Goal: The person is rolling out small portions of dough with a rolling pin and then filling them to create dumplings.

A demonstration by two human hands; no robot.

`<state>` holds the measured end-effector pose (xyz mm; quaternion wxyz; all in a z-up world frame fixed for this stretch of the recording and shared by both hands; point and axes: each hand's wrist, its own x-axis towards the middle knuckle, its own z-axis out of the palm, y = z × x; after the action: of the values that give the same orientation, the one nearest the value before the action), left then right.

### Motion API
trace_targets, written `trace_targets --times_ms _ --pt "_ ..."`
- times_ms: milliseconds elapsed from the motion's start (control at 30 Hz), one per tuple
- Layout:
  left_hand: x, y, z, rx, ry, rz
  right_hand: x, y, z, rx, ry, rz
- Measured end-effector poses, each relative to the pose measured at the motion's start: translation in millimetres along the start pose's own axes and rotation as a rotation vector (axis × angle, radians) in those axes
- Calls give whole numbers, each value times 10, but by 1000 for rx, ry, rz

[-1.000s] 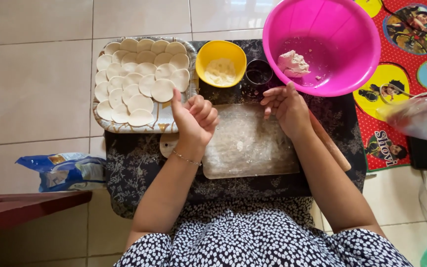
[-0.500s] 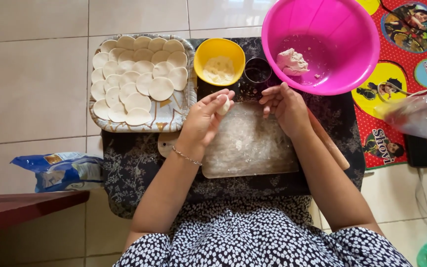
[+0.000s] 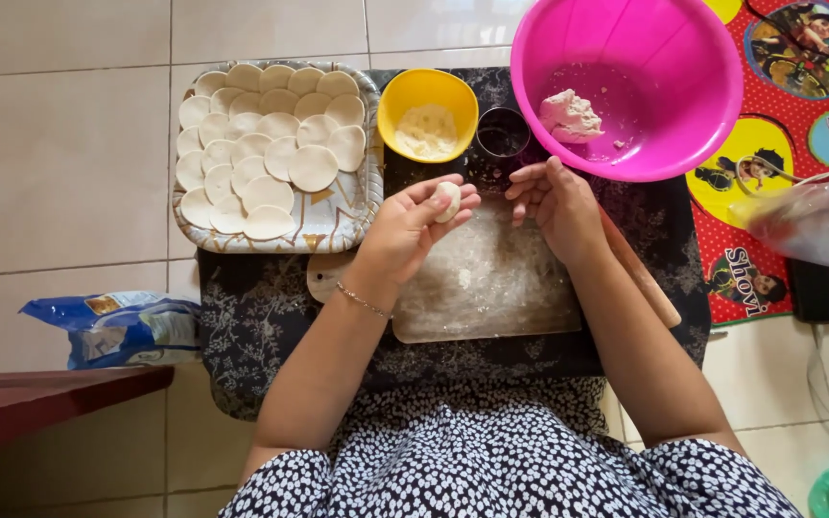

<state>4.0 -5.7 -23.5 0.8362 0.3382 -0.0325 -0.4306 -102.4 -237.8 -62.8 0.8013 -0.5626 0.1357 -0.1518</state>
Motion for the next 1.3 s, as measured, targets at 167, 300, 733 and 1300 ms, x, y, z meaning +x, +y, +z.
trace_targets --times_ms 167,300,733,1300 --pt "25 -6 -63 68 103 88 19 45 -40 -9 -12 -6" --pt "21 16 -44 117 170 204 0 11 -6 -9 -3 -5" --pt "-60 -74 112 282 56 269 -186 -159 282 -172 19 -89" --pt "-96 -195 154 586 82 203 -321 -151 359 -456 -90 -274"
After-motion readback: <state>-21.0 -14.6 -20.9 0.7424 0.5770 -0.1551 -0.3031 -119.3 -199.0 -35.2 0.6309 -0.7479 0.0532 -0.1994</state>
